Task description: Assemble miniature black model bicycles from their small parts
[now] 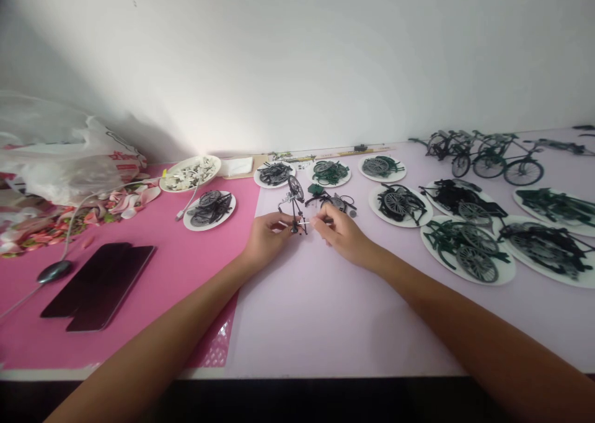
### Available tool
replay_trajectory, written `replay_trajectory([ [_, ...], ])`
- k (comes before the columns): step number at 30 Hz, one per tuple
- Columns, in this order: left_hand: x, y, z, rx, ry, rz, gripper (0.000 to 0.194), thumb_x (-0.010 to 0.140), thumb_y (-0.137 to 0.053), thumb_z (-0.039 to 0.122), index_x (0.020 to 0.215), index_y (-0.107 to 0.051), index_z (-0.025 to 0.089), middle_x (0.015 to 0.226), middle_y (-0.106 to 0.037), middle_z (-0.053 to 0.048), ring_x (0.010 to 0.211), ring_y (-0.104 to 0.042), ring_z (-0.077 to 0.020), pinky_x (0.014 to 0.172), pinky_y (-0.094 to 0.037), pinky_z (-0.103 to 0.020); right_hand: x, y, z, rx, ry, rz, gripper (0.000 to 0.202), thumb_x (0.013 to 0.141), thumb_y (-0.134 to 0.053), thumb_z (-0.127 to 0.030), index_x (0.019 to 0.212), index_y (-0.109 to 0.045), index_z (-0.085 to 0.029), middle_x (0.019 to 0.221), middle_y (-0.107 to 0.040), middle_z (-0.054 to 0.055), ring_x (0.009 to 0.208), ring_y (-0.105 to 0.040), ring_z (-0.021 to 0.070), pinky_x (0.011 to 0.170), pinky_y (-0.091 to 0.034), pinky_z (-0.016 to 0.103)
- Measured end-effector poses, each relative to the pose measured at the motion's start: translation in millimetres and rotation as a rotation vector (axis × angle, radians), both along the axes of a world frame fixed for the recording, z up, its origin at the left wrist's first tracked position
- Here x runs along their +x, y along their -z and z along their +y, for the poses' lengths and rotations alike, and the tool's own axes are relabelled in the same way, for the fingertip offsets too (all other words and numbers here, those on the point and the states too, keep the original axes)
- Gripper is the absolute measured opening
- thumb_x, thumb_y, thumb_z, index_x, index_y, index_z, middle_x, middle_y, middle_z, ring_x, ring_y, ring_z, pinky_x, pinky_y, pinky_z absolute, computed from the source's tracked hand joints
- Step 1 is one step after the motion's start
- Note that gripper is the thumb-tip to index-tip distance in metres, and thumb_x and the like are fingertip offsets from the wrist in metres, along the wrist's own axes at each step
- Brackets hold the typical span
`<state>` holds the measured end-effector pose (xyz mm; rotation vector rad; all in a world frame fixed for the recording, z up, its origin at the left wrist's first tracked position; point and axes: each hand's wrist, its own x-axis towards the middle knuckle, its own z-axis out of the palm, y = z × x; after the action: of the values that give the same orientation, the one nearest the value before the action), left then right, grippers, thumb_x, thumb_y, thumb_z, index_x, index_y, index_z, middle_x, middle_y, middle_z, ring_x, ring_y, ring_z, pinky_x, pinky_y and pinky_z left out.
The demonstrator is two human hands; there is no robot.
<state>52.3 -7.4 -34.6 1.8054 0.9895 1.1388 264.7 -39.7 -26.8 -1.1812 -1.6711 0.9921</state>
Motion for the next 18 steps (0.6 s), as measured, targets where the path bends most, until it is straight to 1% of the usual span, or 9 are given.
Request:
replay_trajectory([
  [7, 0.6, -2.6, -0.9, -0.016, 0.011, 0.000, 0.011, 0.085, -0.067, 0.019, 0.082, -0.077, 0.018, 0.083, -0.079, -0.005, 0.081, -0.073, -0.0190, 0.078, -0.057, -0.032, 1.0, -0.3, -0.6, 0.024, 0.000, -0.056, 0.035, 0.100, -0.055, -0.053, 0.082, -0.046, -0.024, 0.067, -0.054, -0.004, 0.057, -0.051, 0.0129, 0.056, -0.040, 0.028],
  [12, 0.2, -3.0, -1.5, -0.013, 0.016, 0.013, 0.012, 0.087, -0.066, 0.017, 0.086, -0.078, 0.018, 0.084, -0.079, -0.005, 0.081, -0.073, -0.0184, 0.077, -0.057, -0.031, 0.0, 0.0, -0.6, 0.034, 0.001, -0.058, 0.036, 0.100, -0.055, -0.054, 0.082, -0.046, -0.024, 0.067, -0.053, -0.004, 0.057, -0.048, 0.0130, 0.056, -0.039, 0.028],
  [15, -0.1, -2.8, -1.4, 0.039, 0.001, 0.022, 0.015, 0.087, -0.065, 0.012, 0.091, -0.078, 0.019, 0.086, -0.076, -0.005, 0.082, -0.072, -0.0172, 0.076, -0.057, -0.030, -1.8, 0.4, -0.5, 0.061, 0.017, -0.034, 0.035, 0.100, -0.055, -0.054, 0.083, -0.048, -0.024, 0.070, -0.054, -0.003, 0.059, -0.049, 0.0131, 0.057, -0.040, 0.029],
  [18, -0.4, -1.3, 0.9, 0.109, -0.019, -0.018, 0.018, 0.086, -0.069, 0.012, 0.097, -0.079, 0.021, 0.094, -0.070, -0.006, 0.085, -0.070, -0.0162, 0.079, -0.060, -0.030, -3.0, 0.0, -0.2, 0.086, 0.056, 0.002, 0.035, 0.099, -0.056, -0.055, 0.085, -0.051, -0.023, 0.076, -0.056, -0.001, 0.061, -0.050, 0.0130, 0.057, -0.042, 0.029],
])
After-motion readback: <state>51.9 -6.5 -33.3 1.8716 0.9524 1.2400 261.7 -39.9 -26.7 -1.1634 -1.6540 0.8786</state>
